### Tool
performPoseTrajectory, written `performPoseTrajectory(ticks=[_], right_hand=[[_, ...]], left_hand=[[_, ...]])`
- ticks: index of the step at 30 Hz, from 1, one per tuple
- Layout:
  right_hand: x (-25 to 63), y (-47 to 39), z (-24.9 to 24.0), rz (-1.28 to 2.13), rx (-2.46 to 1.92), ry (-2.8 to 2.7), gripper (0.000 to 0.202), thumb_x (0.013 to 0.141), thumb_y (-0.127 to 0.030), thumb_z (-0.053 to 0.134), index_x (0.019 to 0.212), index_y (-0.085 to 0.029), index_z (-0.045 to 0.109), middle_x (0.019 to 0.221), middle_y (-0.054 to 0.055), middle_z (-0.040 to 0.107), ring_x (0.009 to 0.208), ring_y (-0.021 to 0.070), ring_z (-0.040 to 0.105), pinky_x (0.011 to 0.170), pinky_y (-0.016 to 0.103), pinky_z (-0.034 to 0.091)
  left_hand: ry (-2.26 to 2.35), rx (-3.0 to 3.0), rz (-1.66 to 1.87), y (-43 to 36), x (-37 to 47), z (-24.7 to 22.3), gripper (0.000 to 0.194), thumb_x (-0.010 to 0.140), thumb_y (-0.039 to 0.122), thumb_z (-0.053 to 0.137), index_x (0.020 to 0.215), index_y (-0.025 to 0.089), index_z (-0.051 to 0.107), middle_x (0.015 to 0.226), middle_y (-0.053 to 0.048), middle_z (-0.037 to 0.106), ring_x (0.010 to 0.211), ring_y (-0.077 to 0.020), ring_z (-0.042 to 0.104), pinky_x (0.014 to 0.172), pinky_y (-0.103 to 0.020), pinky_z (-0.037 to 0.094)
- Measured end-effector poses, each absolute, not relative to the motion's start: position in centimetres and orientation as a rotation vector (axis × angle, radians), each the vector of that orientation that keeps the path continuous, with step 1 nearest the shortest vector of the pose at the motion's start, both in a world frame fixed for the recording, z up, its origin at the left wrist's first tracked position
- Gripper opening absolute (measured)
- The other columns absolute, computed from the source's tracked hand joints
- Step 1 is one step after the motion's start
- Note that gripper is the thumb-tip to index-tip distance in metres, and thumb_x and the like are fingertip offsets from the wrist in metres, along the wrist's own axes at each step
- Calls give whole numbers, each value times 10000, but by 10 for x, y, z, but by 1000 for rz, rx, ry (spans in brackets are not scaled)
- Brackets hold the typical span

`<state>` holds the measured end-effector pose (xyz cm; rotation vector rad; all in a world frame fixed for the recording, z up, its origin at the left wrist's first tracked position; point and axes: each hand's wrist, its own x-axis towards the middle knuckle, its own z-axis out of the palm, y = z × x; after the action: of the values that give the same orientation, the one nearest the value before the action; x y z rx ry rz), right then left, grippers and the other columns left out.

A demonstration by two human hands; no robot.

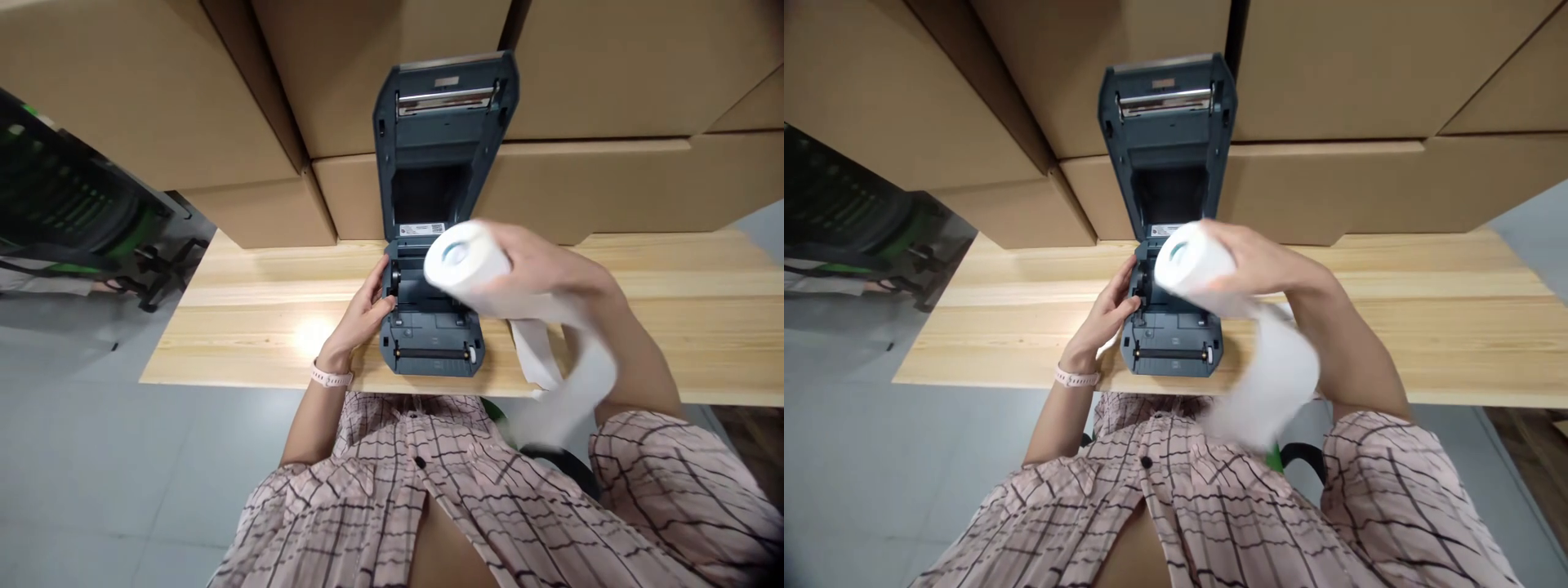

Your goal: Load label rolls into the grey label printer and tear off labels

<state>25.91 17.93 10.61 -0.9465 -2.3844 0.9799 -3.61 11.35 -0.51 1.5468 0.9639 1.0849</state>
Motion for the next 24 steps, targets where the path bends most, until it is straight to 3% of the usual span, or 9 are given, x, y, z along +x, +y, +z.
performPoseTrajectory(ticks=[2,6,12,17,24], right_hand=[[233,175,121,818,-908,-2671,714,720,-629,845,1306,-249,700,1240,113,745,1082,358,695,973,488,527],[197,180,129,603,-981,-3026,680,801,-641,738,1365,-265,680,1235,137,720,1055,377,696,878,460,508],[198,188,121,720,-966,-3036,735,821,-751,694,1365,-258,662,1295,140,725,1102,383,694,881,465,516],[203,183,117,701,-947,-2988,866,830,-809,674,1482,-247,578,1403,166,696,1180,394,691,927,471,515],[200,188,112,621,-985,-3054,808,834,-813,680,1418,-256,630,1357,156,725,1119,378,715,870,430,507]], left_hand=[[949,1543,1083,113,-35,-5,901,1031,492,617,1768,309,131,1868,-68,103,1734,-292,134,1420,-498,147],[945,1548,1057,111,-33,-3,944,1054,477,570,1769,327,-28,1872,-45,8,1740,-270,96,1423,-508,106],[939,1558,1069,111,-31,0,909,1043,389,541,1774,300,8,1874,-30,67,1742,-265,82,1430,-484,85],[941,1578,1100,113,-30,-5,920,1033,363,538,1772,300,-6,1873,-36,75,1739,-266,104,1424,-507,84],[908,1627,1110,117,-34,-8,927,1025,339,531,1773,314,-17,1852,-65,198,1722,-294,193,1416,-549,124]])
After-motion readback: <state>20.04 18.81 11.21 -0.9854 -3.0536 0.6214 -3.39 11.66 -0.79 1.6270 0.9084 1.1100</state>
